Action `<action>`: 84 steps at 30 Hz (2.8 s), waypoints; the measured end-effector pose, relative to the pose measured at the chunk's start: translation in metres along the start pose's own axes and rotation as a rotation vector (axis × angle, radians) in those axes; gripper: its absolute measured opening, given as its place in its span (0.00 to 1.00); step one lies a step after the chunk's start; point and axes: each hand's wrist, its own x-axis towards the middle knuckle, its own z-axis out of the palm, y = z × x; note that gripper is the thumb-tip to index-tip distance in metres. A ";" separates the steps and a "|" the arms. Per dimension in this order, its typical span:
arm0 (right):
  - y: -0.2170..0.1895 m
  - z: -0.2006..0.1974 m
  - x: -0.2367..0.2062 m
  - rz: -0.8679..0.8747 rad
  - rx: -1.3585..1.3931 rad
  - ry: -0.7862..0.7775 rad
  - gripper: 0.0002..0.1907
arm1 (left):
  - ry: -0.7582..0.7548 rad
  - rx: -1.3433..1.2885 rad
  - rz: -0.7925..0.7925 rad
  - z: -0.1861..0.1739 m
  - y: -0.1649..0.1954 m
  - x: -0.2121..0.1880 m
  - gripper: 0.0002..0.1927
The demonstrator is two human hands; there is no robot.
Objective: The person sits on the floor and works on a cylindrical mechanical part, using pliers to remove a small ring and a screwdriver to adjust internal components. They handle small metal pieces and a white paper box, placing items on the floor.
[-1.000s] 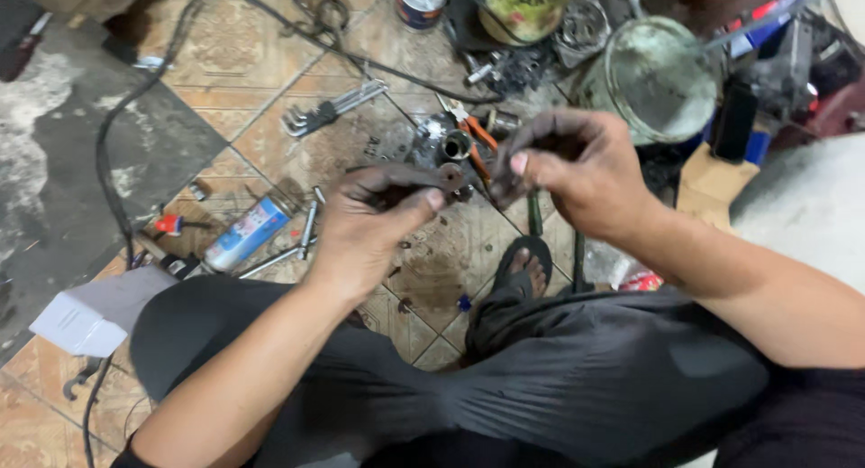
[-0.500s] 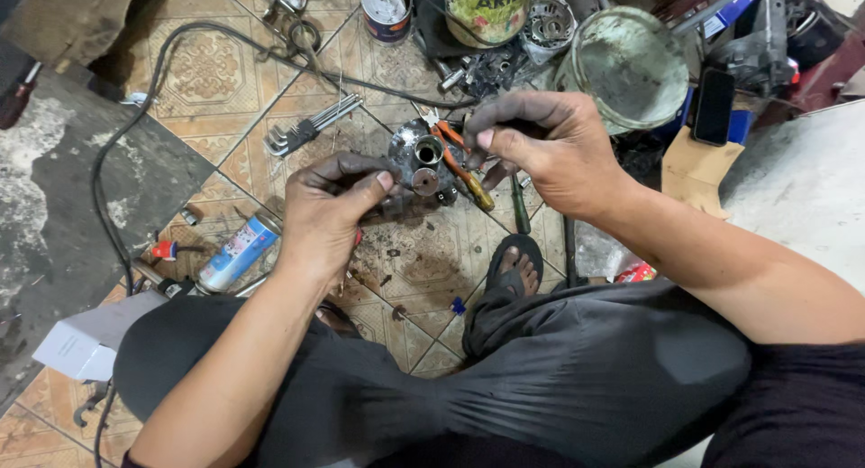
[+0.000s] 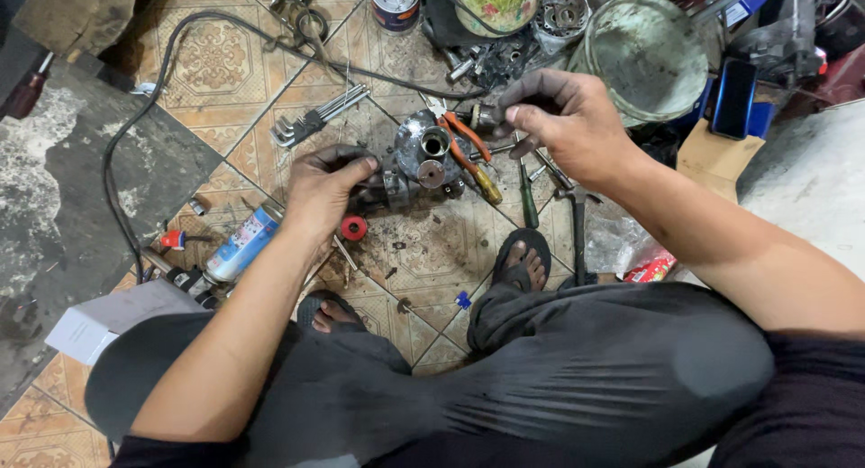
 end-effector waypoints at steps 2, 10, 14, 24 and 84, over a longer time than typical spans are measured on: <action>0.027 -0.006 0.010 0.092 0.060 0.009 0.08 | 0.042 0.135 -0.021 -0.002 -0.013 0.007 0.04; 0.140 0.014 0.045 0.038 -0.256 0.117 0.09 | 0.088 0.216 0.068 0.038 -0.054 0.066 0.10; 0.164 0.023 0.062 -0.267 -0.389 0.108 0.09 | 0.142 0.315 0.053 0.062 -0.057 0.087 0.11; 0.173 0.021 0.078 0.041 -0.347 0.179 0.08 | 0.013 0.571 0.213 0.075 -0.026 0.159 0.12; 0.267 0.025 0.240 -0.188 -0.539 0.121 0.07 | -0.278 0.779 0.477 0.048 -0.120 0.314 0.12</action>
